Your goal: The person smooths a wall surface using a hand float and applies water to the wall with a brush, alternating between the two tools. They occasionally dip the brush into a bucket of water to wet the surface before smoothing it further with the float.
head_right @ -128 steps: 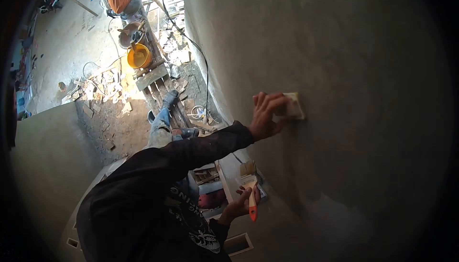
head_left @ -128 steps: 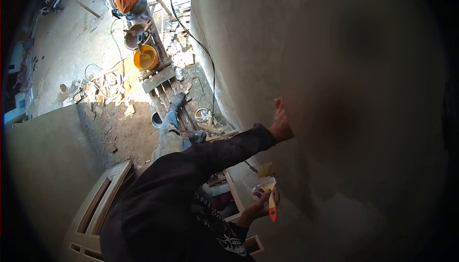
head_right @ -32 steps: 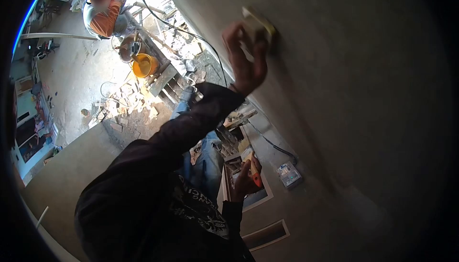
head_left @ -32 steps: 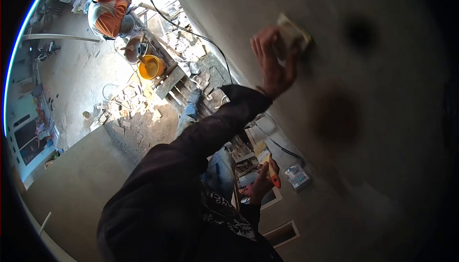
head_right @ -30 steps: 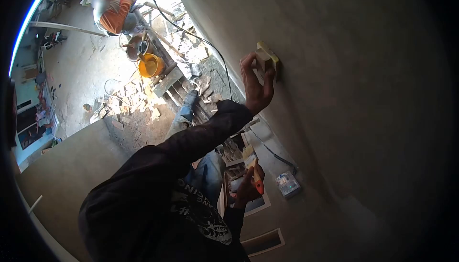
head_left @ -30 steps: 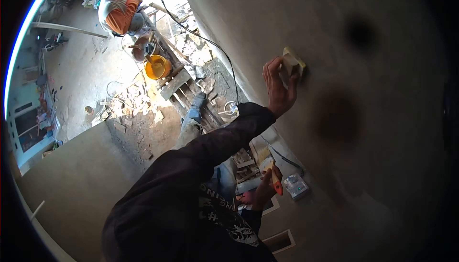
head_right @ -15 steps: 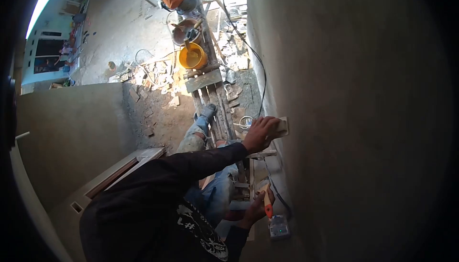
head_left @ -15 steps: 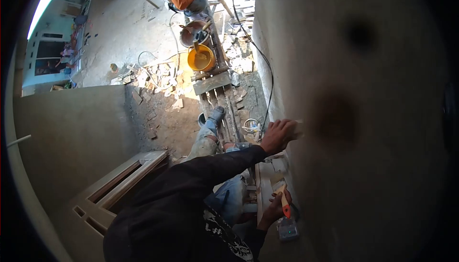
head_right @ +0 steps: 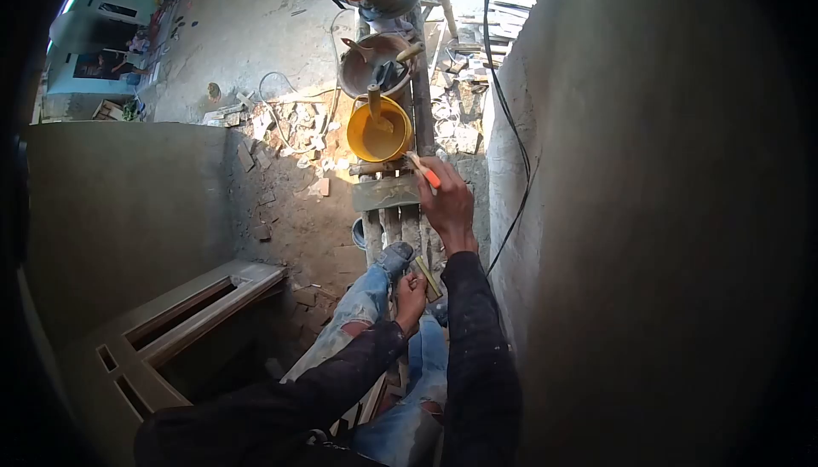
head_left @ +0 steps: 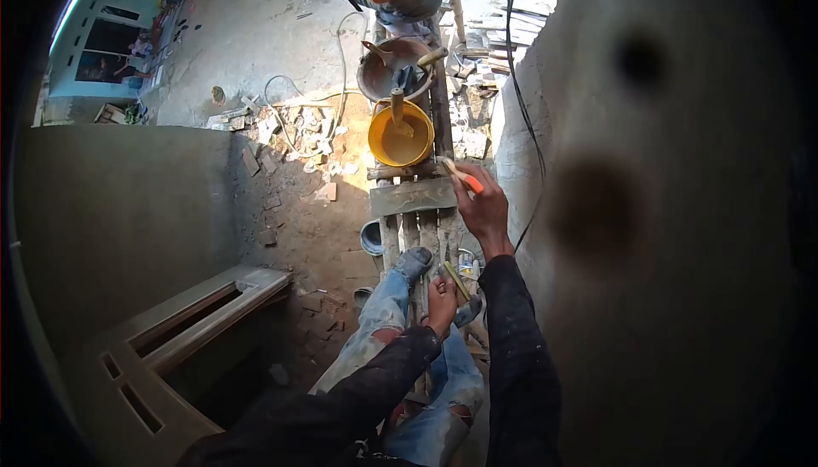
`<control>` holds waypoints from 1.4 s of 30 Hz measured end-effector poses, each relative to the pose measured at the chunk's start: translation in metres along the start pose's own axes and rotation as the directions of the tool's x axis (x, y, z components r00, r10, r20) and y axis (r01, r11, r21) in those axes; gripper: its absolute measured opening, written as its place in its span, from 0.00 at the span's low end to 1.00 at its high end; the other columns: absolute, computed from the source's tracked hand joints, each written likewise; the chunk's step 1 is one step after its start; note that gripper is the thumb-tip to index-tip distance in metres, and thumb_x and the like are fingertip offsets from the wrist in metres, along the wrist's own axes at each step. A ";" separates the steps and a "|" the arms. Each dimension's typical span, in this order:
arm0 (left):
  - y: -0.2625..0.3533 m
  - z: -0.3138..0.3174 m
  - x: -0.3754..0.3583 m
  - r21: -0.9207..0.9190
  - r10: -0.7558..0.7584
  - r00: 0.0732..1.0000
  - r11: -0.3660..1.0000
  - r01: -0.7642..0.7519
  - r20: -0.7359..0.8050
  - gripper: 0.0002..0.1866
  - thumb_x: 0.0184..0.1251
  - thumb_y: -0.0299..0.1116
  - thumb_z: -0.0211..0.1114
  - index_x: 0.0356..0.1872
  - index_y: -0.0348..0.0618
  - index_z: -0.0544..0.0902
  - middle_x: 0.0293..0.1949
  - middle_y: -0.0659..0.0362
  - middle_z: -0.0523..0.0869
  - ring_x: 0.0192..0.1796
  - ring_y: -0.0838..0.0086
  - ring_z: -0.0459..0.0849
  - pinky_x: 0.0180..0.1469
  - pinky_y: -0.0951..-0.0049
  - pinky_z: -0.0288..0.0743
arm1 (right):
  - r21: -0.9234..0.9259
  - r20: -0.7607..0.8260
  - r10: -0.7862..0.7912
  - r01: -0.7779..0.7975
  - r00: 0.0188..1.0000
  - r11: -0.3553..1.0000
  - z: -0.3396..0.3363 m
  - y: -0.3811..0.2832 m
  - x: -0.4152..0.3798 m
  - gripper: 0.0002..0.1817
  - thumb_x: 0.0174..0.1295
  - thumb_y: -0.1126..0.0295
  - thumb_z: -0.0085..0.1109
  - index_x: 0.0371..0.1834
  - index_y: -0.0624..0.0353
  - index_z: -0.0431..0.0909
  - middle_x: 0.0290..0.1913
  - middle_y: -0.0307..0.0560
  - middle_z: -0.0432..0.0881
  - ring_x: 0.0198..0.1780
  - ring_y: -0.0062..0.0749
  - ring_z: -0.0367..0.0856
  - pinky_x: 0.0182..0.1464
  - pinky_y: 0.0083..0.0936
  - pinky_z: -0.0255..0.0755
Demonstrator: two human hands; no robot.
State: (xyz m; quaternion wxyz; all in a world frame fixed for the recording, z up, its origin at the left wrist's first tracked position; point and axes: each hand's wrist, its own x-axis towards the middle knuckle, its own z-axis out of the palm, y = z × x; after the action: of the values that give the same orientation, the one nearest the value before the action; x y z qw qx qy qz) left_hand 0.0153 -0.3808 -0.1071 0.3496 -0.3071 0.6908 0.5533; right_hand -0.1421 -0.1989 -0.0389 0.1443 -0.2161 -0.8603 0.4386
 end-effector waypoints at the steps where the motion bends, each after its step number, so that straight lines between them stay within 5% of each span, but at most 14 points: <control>1: -0.015 0.005 0.016 -0.071 0.020 1.000 0.997 -0.021 -0.022 0.20 0.80 0.39 0.59 0.61 0.35 0.69 0.49 0.58 0.82 0.48 0.77 0.81 0.51 0.74 0.76 | -0.008 0.069 -0.001 0.001 0.998 1.000 0.031 0.014 0.026 0.11 0.65 0.67 0.64 0.50 0.48 0.82 0.45 0.48 0.86 0.45 0.48 0.86 0.44 0.41 0.81; 4: -0.118 0.006 0.089 -0.504 0.029 0.981 0.861 0.072 0.189 0.22 0.79 0.38 0.60 0.62 0.34 0.69 0.50 0.58 0.83 0.49 0.78 0.81 0.52 0.75 0.75 | -0.048 0.177 -0.058 0.067 0.982 0.997 0.120 0.043 0.073 0.09 0.67 0.62 0.60 0.45 0.51 0.78 0.41 0.50 0.84 0.44 0.52 0.85 0.45 0.45 0.79; 7: -0.149 0.041 0.114 -0.416 0.016 0.941 0.899 0.134 0.337 0.22 0.79 0.39 0.60 0.62 0.34 0.69 0.50 0.58 0.83 0.49 0.78 0.81 0.51 0.75 0.75 | -0.154 0.121 -0.161 0.179 0.980 0.972 0.208 0.085 0.082 0.07 0.66 0.63 0.62 0.42 0.51 0.79 0.35 0.50 0.85 0.42 0.47 0.86 0.41 0.45 0.77; 12: -0.160 0.100 0.188 -0.330 0.206 0.872 0.942 -0.055 0.445 0.22 0.78 0.40 0.60 0.62 0.37 0.70 0.49 0.60 0.83 0.48 0.77 0.81 0.50 0.74 0.76 | -0.366 0.360 -0.140 0.278 0.922 0.888 0.276 0.126 0.091 0.05 0.63 0.64 0.59 0.38 0.48 0.84 0.30 0.47 0.86 0.37 0.43 0.87 0.47 0.38 0.70; 15: -0.159 0.132 0.223 -0.293 0.342 0.810 0.930 -0.220 0.477 0.22 0.78 0.41 0.60 0.62 0.38 0.71 0.49 0.60 0.83 0.48 0.77 0.82 0.49 0.74 0.76 | -0.335 0.018 -0.512 0.488 0.859 0.806 0.259 0.108 0.081 0.06 0.62 0.66 0.60 0.40 0.49 0.79 0.31 0.47 0.84 0.36 0.44 0.86 0.41 0.39 0.72; 18: -0.165 0.161 0.257 -0.257 0.492 0.720 0.871 -0.420 0.490 0.22 0.78 0.42 0.60 0.62 0.39 0.71 0.49 0.61 0.84 0.48 0.77 0.82 0.48 0.74 0.77 | -0.127 0.322 -0.599 0.661 0.733 0.740 0.224 0.097 0.076 0.06 0.62 0.68 0.60 0.40 0.53 0.75 0.31 0.49 0.82 0.37 0.46 0.86 0.34 0.42 0.74; 22: -0.159 0.178 0.289 -0.183 0.656 0.575 0.721 -0.668 0.489 0.22 0.77 0.43 0.60 0.62 0.41 0.72 0.49 0.62 0.84 0.47 0.77 0.82 0.47 0.74 0.78 | -0.072 0.373 -0.587 0.654 0.718 0.753 0.148 0.080 0.060 0.08 0.67 0.63 0.60 0.41 0.54 0.74 0.29 0.49 0.80 0.31 0.48 0.85 0.32 0.40 0.76; 25: -0.204 0.213 0.310 -0.150 0.720 0.482 0.620 -0.770 0.499 0.22 0.77 0.44 0.61 0.63 0.42 0.72 0.48 0.62 0.84 0.47 0.77 0.83 0.46 0.74 0.78 | -0.091 0.119 -0.433 0.444 0.894 0.891 0.060 0.088 0.021 0.15 0.73 0.56 0.57 0.43 0.57 0.72 0.24 0.48 0.81 0.23 0.41 0.83 0.28 0.41 0.76; 27: -0.109 0.195 0.201 -0.097 0.247 0.765 0.967 -0.236 0.595 0.24 0.76 0.50 0.61 0.62 0.44 0.74 0.43 0.64 0.82 0.39 0.80 0.79 0.36 0.76 0.72 | -0.051 -0.093 -0.294 0.291 0.951 0.955 -0.002 0.119 -0.007 0.16 0.70 0.55 0.62 0.43 0.57 0.80 0.28 0.51 0.87 0.30 0.45 0.89 0.35 0.39 0.82; 28: -0.105 0.195 0.182 -0.160 0.237 0.758 0.971 -0.176 0.607 0.26 0.75 0.51 0.62 0.62 0.43 0.74 0.40 0.64 0.80 0.34 0.83 0.73 0.32 0.79 0.65 | -0.133 -0.201 -0.248 0.224 0.948 0.966 -0.041 0.117 -0.024 0.15 0.69 0.57 0.64 0.44 0.57 0.82 0.30 0.49 0.89 0.33 0.41 0.91 0.35 0.35 0.82; 32: -0.116 0.219 0.163 -0.182 0.302 0.706 0.953 -0.242 0.640 0.26 0.75 0.48 0.63 0.62 0.39 0.74 0.44 0.59 0.83 0.41 0.80 0.78 0.42 0.78 0.72 | -0.652 -0.493 -0.394 -0.030 0.776 0.758 -0.170 0.101 -0.040 0.09 0.68 0.59 0.65 0.45 0.47 0.79 0.30 0.43 0.87 0.32 0.42 0.89 0.32 0.36 0.80; 34: -0.101 0.233 0.152 -0.228 0.387 0.638 0.919 -0.321 0.666 0.27 0.76 0.47 0.64 0.63 0.35 0.72 0.51 0.53 0.83 0.50 0.72 0.82 0.54 0.71 0.77 | -0.849 -0.495 -0.566 -0.229 0.659 0.476 -0.205 0.057 -0.049 0.07 0.69 0.62 0.63 0.46 0.47 0.79 0.37 0.40 0.85 0.34 0.45 0.87 0.33 0.38 0.81; 38: -0.032 0.272 0.125 -0.269 0.557 0.563 0.815 -0.514 0.610 0.26 0.75 0.47 0.64 0.62 0.36 0.75 0.50 0.53 0.84 0.52 0.71 0.82 0.57 0.70 0.76 | -0.859 -0.496 -0.807 -0.044 0.321 0.511 -0.222 0.010 -0.134 0.08 0.70 0.70 0.64 0.46 0.60 0.78 0.43 0.47 0.84 0.38 0.30 0.86 0.36 0.26 0.81; 42: 0.024 0.357 0.116 -0.409 0.788 0.415 0.598 -0.689 0.454 0.27 0.73 0.50 0.64 0.59 0.36 0.76 0.51 0.49 0.83 0.53 0.62 0.83 0.56 0.63 0.76 | -0.391 -0.822 -0.389 0.085 0.416 0.916 -0.148 0.081 -0.282 0.13 0.73 0.67 0.58 0.53 0.63 0.73 0.51 0.56 0.79 0.42 0.32 0.83 0.36 0.21 0.80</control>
State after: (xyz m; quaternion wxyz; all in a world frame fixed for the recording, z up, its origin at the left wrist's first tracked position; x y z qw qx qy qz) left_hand -0.0189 -0.0310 -0.2407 0.2406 0.1931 0.5606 0.7685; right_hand 0.1860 -0.1947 -0.0363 0.5991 -0.3057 -0.7326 0.1045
